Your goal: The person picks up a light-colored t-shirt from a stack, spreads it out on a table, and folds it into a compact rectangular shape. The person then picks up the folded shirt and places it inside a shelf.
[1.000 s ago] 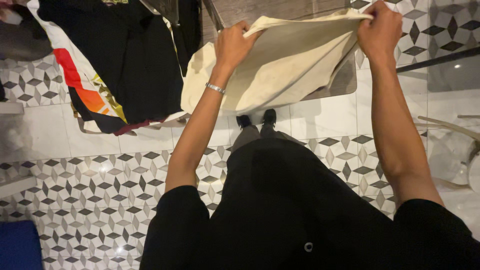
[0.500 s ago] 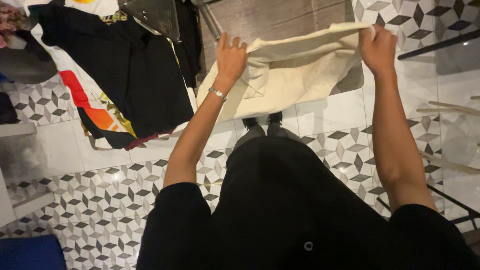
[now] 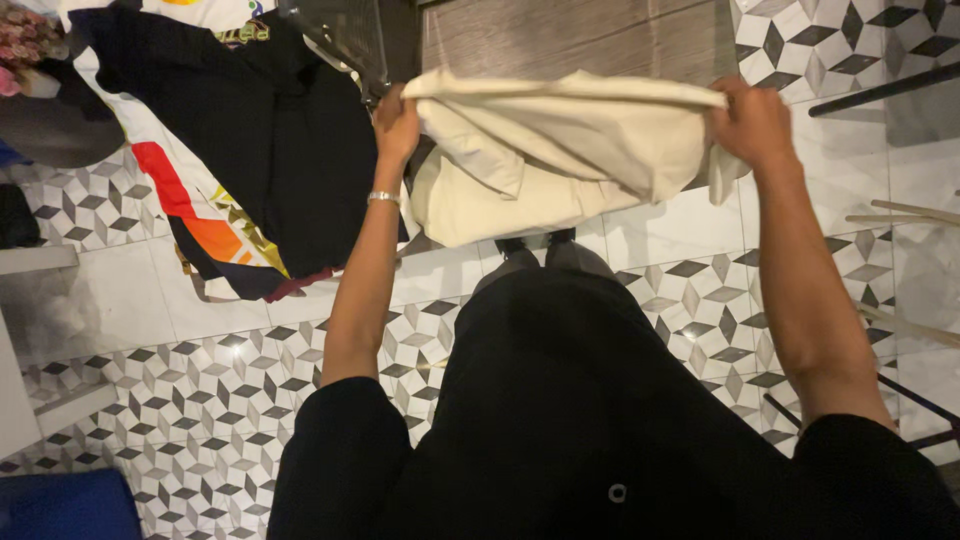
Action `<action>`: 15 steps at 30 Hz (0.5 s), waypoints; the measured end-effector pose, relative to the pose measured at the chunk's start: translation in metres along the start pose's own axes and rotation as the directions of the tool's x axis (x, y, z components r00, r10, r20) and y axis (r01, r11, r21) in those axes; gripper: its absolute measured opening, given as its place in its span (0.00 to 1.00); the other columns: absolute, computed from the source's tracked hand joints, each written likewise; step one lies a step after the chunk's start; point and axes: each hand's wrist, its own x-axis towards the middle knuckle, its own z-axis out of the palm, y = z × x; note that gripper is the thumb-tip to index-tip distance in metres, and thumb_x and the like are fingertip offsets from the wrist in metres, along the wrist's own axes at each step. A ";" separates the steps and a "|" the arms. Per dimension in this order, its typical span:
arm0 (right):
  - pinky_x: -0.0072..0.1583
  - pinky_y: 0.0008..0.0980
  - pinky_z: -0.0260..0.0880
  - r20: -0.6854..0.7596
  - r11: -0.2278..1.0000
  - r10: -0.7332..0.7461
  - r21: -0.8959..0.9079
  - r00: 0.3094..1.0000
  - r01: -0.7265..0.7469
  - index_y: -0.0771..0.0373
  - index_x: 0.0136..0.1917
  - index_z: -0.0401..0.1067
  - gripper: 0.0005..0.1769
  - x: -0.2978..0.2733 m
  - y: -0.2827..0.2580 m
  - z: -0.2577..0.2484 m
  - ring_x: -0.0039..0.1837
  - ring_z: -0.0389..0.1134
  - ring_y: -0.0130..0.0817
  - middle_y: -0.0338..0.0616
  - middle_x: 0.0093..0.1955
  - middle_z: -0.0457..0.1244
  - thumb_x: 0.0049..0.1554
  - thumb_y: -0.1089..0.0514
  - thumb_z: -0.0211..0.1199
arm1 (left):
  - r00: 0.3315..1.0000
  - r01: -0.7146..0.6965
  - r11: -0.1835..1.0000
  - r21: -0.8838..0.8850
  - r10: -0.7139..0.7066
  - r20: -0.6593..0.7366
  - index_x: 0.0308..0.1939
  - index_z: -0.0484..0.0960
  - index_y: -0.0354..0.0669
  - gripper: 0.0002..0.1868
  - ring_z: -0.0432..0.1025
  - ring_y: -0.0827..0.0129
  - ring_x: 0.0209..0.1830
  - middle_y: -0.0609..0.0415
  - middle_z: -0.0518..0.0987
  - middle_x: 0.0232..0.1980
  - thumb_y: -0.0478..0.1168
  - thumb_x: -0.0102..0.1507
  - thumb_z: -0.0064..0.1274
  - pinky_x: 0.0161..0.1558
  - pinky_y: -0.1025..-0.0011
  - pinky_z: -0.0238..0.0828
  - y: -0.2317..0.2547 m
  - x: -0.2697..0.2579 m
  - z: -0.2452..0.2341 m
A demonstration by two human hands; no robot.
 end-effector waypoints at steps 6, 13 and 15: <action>0.54 0.42 0.73 -0.358 0.998 -0.041 0.024 0.933 0.052 0.70 0.53 0.78 0.11 0.017 0.074 -0.008 0.52 0.74 0.51 0.58 0.48 0.70 0.61 0.70 0.57 | 0.959 0.283 0.921 -0.267 -0.271 0.083 0.38 0.82 0.38 0.19 0.75 0.67 0.32 0.47 0.83 0.34 0.53 0.64 0.60 0.39 0.67 0.72 0.067 0.028 -0.016; 0.48 0.32 0.70 -0.307 0.965 0.189 0.233 0.933 -0.119 0.71 0.52 0.80 0.08 0.019 0.123 -0.022 0.44 0.71 0.30 0.49 0.43 0.70 0.62 0.68 0.61 | 0.881 0.158 0.965 -0.211 -0.040 0.472 0.38 0.86 0.36 0.19 0.74 0.69 0.29 0.51 0.82 0.31 0.50 0.60 0.68 0.36 0.67 0.70 0.072 0.017 -0.019; 0.46 0.32 0.69 -0.237 0.962 0.214 0.221 0.948 -0.162 0.70 0.52 0.80 0.05 0.021 0.137 -0.023 0.42 0.70 0.29 0.48 0.42 0.69 0.65 0.66 0.65 | 0.839 0.146 0.975 -0.168 -0.032 0.544 0.41 0.87 0.36 0.21 0.74 0.68 0.30 0.49 0.82 0.32 0.52 0.61 0.68 0.37 0.65 0.70 0.058 0.010 -0.014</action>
